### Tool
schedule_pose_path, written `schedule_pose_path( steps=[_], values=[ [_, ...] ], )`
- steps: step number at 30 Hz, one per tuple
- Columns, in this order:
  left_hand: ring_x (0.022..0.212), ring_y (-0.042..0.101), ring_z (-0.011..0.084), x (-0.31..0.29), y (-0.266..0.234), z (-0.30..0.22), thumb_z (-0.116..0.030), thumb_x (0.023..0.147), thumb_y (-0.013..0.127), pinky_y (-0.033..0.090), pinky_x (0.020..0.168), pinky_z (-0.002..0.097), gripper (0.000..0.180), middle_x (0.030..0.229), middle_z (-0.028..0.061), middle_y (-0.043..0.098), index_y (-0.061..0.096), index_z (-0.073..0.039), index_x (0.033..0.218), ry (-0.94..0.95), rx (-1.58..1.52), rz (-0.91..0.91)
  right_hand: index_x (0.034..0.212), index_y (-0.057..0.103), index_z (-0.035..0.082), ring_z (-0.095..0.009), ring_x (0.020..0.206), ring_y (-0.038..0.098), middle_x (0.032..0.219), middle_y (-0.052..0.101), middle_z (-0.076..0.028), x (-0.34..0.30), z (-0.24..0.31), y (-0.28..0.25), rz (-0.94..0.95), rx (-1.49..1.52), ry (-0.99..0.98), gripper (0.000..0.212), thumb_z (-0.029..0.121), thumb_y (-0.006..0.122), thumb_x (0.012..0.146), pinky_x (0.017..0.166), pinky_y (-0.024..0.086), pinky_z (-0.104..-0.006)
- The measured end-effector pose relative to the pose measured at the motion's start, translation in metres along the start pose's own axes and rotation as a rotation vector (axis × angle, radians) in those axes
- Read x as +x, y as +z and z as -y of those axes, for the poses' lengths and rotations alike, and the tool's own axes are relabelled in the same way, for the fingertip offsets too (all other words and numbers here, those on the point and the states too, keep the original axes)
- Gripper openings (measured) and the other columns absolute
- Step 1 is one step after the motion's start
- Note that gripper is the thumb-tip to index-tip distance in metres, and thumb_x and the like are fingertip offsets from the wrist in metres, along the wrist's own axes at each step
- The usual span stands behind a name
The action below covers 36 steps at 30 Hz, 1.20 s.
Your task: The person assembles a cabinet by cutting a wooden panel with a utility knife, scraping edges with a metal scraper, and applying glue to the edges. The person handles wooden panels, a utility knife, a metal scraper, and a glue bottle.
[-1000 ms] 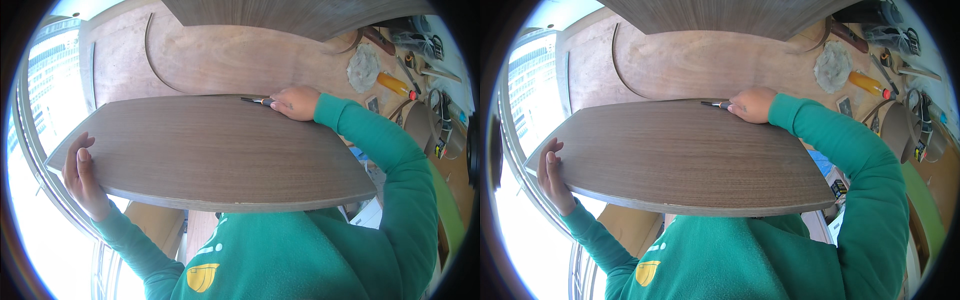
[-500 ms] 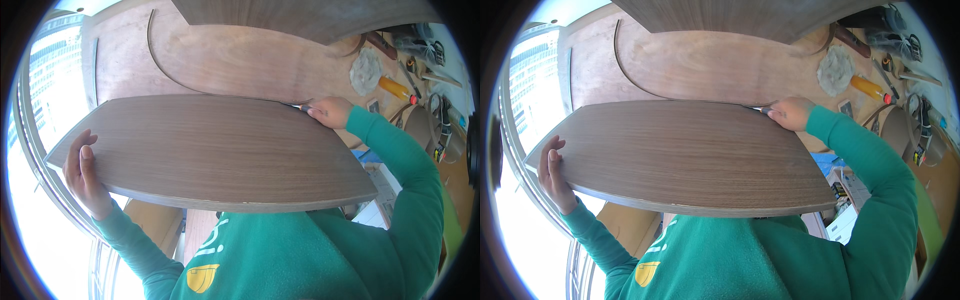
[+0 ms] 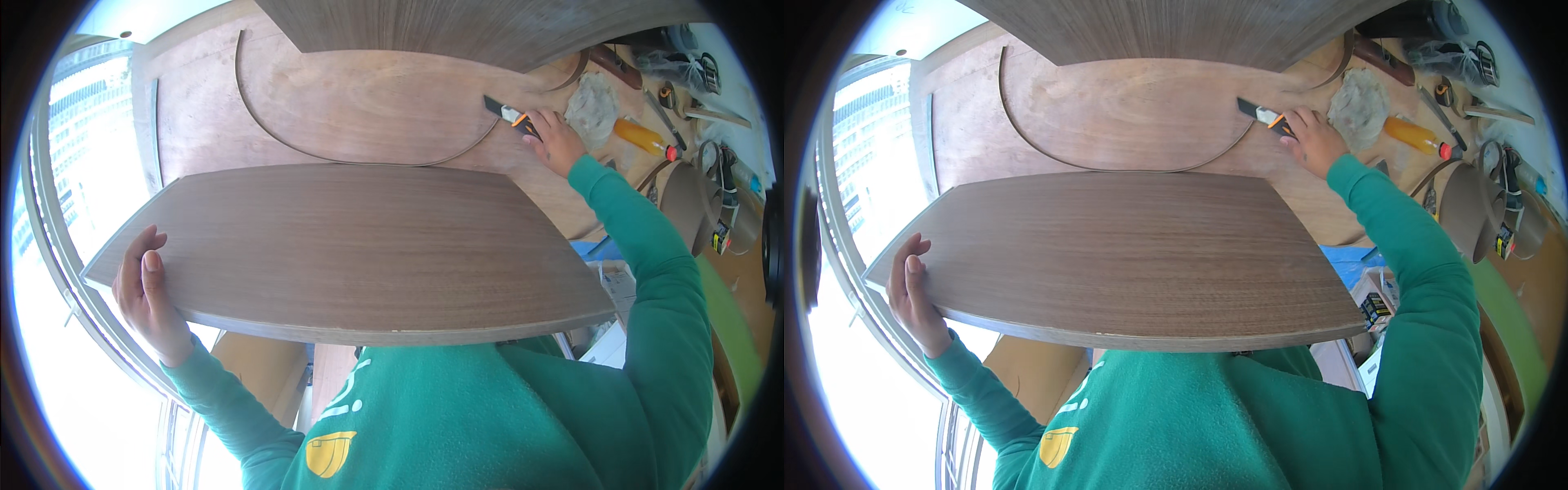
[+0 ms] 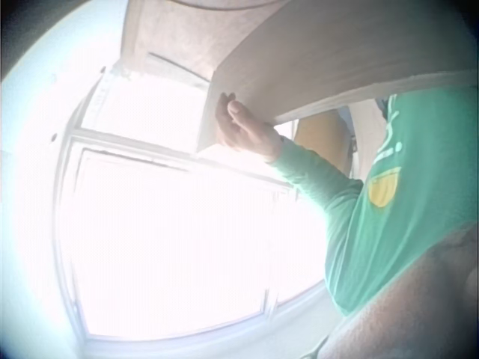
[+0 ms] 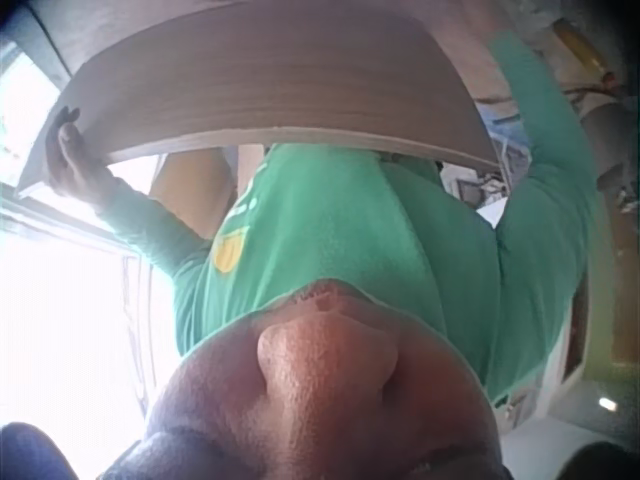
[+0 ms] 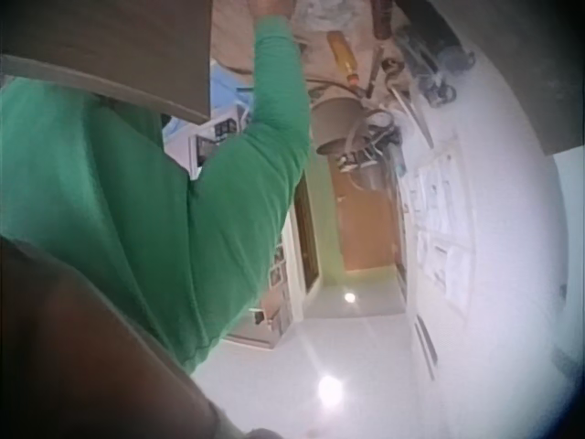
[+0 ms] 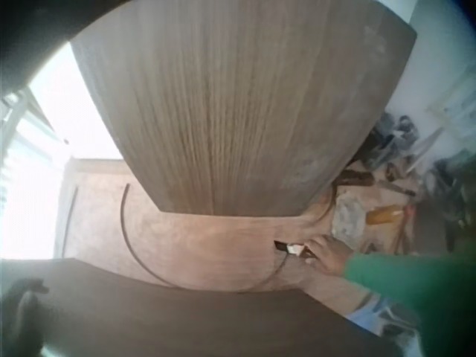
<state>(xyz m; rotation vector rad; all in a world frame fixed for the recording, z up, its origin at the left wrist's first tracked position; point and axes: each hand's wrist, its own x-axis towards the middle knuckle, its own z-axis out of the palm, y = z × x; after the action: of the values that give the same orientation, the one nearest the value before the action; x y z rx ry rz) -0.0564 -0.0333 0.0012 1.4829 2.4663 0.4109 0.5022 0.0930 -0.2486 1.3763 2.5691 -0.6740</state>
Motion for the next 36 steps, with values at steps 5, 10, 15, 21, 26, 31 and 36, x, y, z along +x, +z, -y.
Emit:
schedule_pose_path(
  steps=[5,10,15,21,26,31,36],
  values=[
    [0.105,0.065,0.0238,-0.002,0.000,-0.001,-0.045,0.101,0.053,0.046,0.098,0.0451,0.045,0.103,0.0092,0.076,0.078,-0.009,0.112,0.018,0.054,-0.019,0.124,0.060,0.007,-0.034,0.122,0.052,0.125,0.055,-0.012,0.016,0.035,0.001,-0.115,-0.049,-0.077,0.038,0.021,0.070,0.091,0.103,0.045,-0.0476],
    [0.104,0.064,0.0227,-0.002,0.000,0.000,-0.046,0.101,0.054,0.046,0.097,0.0439,0.045,0.103,0.0085,0.076,0.078,-0.010,0.111,-0.008,-0.041,-0.007,0.105,0.067,0.010,-0.029,0.119,0.052,0.116,0.058,-0.008,0.053,0.094,0.023,0.094,0.021,-0.507,0.021,0.019,0.071,0.086,0.102,0.043,-0.0453],
    [0.102,0.062,0.0213,-0.004,0.000,0.002,-0.046,0.101,0.055,0.045,0.096,0.0430,0.044,0.103,0.0077,0.076,0.078,-0.010,0.111,0.013,-0.003,-0.012,0.097,0.065,0.013,-0.027,0.112,0.053,0.105,0.058,-0.004,0.068,0.087,0.028,0.274,-0.108,-0.463,0.015,0.011,0.069,0.083,0.099,0.044,-0.0448],
    [0.097,0.061,0.0210,-0.004,0.000,0.001,-0.045,0.101,0.056,0.046,0.092,0.0427,0.043,0.102,0.0066,0.076,0.078,-0.009,0.109,0.051,0.016,-0.029,0.097,0.061,0.010,-0.032,0.103,0.056,0.101,0.058,-0.009,0.042,0.050,-0.002,0.120,0.023,-0.368,0.011,0.005,0.063,0.087,0.090,0.046,-0.0457],
    [0.094,0.064,0.0211,0.002,-0.001,-0.002,-0.042,0.099,0.057,0.047,0.092,0.0399,0.042,0.095,0.0092,0.076,0.077,-0.006,0.108,0.103,0.011,-0.018,0.106,0.059,0.003,-0.035,0.089,0.060,0.097,0.062,-0.013,0.011,0.070,-0.045,0.083,0.440,-0.189,0.014,0.003,0.057,0.092,0.078,0.049,-0.0423],
    [0.090,0.068,0.0219,0.006,-0.003,-0.006,-0.044,0.100,0.057,0.040,0.102,0.0401,0.043,0.093,0.0096,0.076,0.077,-0.007,0.105,0.130,0.049,-0.020,0.109,0.061,0.001,-0.021,0.077,0.056,0.085,0.059,-0.010,0.008,0.099,-0.099,0.123,0.758,0.054,0.017,0.006,0.064,0.093,0.071,0.047,-0.0356],
    [0.083,0.067,0.0229,0.003,-0.007,-0.010,-0.039,0.098,0.060,0.040,0.099,0.0376,0.036,0.092,0.0086,0.075,0.077,-0.007,0.103,0.148,0.086,-0.023,0.102,0.066,-0.002,-0.013,0.077,0.052,0.085,0.059,-0.003,0.002,0.117,-0.161,0.069,0.739,0.004,0.011,0.004,0.067,0.093,0.072,0.045,-0.0296]
  ],
)
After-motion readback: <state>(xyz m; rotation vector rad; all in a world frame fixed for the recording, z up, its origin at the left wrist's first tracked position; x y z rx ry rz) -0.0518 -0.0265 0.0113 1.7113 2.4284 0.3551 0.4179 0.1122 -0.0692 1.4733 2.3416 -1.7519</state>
